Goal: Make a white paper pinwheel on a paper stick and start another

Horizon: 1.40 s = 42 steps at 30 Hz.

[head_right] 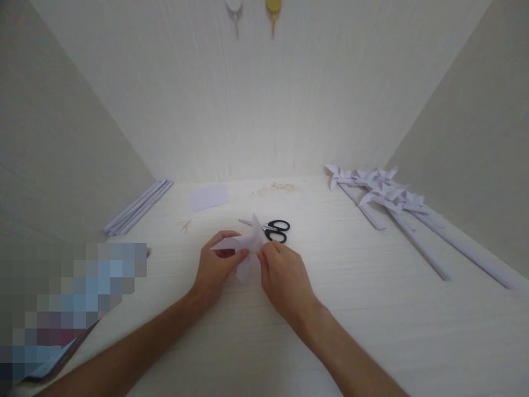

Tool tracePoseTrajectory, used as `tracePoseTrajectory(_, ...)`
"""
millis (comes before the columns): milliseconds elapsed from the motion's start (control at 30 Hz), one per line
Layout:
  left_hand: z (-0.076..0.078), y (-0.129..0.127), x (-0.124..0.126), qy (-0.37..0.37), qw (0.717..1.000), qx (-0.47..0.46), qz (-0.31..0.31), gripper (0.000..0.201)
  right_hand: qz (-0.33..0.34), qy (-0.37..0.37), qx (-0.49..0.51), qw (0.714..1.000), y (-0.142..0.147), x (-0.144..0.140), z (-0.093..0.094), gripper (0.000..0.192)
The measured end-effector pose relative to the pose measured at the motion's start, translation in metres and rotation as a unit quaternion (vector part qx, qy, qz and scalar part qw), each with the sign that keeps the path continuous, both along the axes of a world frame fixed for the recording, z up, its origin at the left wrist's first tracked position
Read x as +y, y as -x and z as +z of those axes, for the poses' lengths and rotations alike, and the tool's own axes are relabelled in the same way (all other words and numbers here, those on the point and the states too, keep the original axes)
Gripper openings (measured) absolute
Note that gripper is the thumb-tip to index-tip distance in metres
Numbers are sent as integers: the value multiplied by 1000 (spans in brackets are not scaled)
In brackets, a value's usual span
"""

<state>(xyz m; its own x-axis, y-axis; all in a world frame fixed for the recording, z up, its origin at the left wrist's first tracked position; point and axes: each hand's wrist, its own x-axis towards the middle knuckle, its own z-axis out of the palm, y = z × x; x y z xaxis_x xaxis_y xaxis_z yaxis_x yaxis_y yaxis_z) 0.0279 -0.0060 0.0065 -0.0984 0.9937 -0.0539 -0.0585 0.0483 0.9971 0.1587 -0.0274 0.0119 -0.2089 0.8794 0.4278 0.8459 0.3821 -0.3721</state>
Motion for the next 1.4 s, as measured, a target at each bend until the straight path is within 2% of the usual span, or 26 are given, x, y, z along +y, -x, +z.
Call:
tracePoseTrajectory(300, 0, 1, 2, -8, 998, -49, -29, 26, -19, 68, 86, 994, -4, 8, 1, 18)
tracePoseTrajectory(633, -1, 1, 1, 6, 998, -51, -38, 37, -18, 79, 98, 992, -4, 7, 3, 17)
tracePoseTrajectory(767, -4, 1, 1, -9, 999, -7, -42, 35, -8, 44, 67, 997, -3, 5, 4, 17)
tracePoseTrajectory(900, -6, 1, -2, -41, 997, 49, -31, 33, 6, -9, -4, 1000, -2, 1, 3, 16)
tracePoseTrajectory(1100, -5, 0, -4, -67, 994, 83, -13, 33, 23, -86, -108, 990, 3, -4, 1, 19)
tracePoseTrajectory(1233, -5, -1, -6, -87, 991, 100, 6, 31, 2, -24, -74, 997, 4, -3, 1, 18)
tracePoseTrajectory(1333, -5, 0, -8, -122, 984, 126, 10, 29, -9, 60, 9, 998, 4, 0, 0, 20)
tracePoseTrajectory(1400, -5, 0, -10, -148, 977, 153, 13, 28, -17, 122, 86, 989, 4, 2, 0, 24)
